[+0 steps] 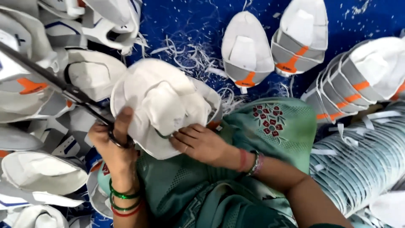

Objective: The person trims excess material from shoe uppers using scissors.

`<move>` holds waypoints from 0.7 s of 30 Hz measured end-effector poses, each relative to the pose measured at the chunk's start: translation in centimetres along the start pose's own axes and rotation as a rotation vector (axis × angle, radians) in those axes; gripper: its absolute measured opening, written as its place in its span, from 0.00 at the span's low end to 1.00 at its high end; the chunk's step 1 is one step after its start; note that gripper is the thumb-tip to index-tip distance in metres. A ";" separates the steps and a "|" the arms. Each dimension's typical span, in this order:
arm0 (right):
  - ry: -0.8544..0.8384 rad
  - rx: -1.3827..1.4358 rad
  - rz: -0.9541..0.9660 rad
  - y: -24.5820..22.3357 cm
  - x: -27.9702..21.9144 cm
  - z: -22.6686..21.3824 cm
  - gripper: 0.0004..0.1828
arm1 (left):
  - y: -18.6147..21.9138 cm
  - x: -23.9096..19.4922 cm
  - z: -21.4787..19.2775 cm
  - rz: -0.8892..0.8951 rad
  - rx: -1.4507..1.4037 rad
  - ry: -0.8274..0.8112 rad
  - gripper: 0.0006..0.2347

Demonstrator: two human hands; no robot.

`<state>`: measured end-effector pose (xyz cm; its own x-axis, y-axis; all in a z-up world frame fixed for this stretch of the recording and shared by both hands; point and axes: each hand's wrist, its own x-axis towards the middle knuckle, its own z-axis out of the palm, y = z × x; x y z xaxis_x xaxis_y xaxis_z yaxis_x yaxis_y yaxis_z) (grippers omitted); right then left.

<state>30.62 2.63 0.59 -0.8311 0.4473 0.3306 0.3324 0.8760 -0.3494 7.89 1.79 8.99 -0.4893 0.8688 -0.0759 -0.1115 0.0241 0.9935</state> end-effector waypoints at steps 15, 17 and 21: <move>0.767 0.213 0.572 10.5 -2.1 -8.1 0.07 | -1.6 1.0 -1.0 0.034 -0.272 0.088 0.23; 0.529 -0.180 0.256 9.7 -0.9 -6.2 0.09 | -1.3 0.8 -0.8 0.039 -0.334 0.078 0.22; -0.088 0.022 0.090 6.6 -0.6 0.2 0.12 | -1.1 0.2 -1.8 0.189 -0.325 0.186 0.20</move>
<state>33.26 8.13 -2.16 -0.8348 0.5051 0.2190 0.3980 0.8285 -0.3939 6.37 1.01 7.78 -0.6720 0.7380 0.0611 -0.2576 -0.3103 0.9151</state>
